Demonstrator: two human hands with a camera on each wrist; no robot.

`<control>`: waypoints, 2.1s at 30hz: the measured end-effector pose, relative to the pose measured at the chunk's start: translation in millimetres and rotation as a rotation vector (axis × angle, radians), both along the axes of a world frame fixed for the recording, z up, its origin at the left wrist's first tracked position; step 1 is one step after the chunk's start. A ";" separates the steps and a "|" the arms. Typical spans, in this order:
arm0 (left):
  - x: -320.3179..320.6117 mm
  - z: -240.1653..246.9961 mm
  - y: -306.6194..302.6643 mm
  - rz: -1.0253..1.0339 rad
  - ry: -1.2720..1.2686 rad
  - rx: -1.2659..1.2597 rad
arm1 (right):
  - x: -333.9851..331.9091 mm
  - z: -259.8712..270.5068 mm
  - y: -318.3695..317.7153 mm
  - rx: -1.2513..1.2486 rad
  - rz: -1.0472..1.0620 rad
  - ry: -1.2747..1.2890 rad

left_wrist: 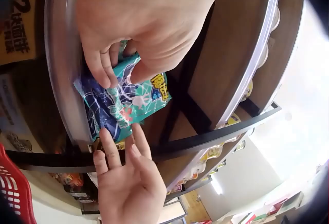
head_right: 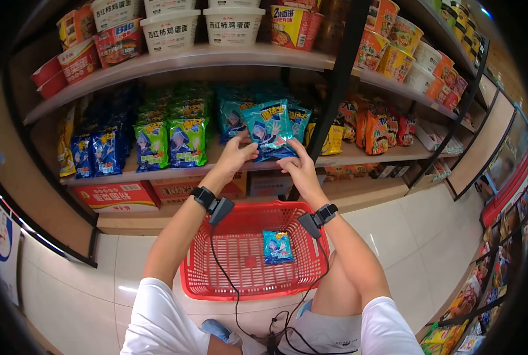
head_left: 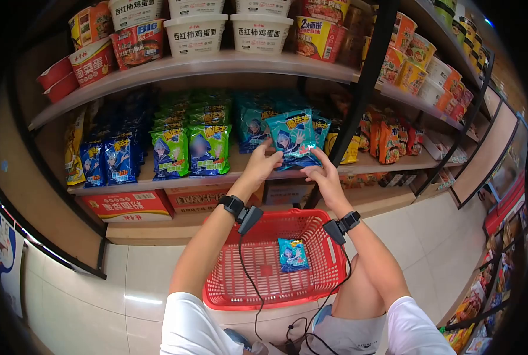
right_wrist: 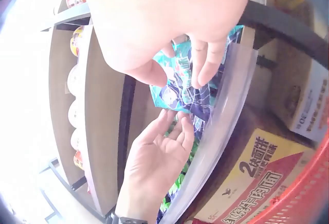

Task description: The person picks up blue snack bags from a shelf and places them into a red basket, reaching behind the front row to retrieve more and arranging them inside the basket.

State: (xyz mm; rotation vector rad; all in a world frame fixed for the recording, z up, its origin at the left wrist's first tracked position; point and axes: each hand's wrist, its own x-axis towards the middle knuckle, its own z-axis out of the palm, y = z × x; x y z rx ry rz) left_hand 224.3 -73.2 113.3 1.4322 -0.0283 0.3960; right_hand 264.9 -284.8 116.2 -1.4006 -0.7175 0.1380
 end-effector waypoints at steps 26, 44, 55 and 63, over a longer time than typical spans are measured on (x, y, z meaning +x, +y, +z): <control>-55.6 -175.9 -66.1 -0.483 0.979 0.057 | -2.9 -110.3 -94.0 -1.003 0.456 0.648; -84.1 -225.1 -102.5 -0.659 0.812 -0.290 | 2.1 -222.9 -97.0 -0.846 0.624 1.021; -67.4 -271.1 -87.5 -0.515 1.156 -0.089 | 9.4 -232.0 -77.9 -1.271 0.481 0.752; -66.7 -230.5 -89.4 -0.502 1.098 -0.082 | 2.4 -202.2 -68.6 -1.234 0.515 0.676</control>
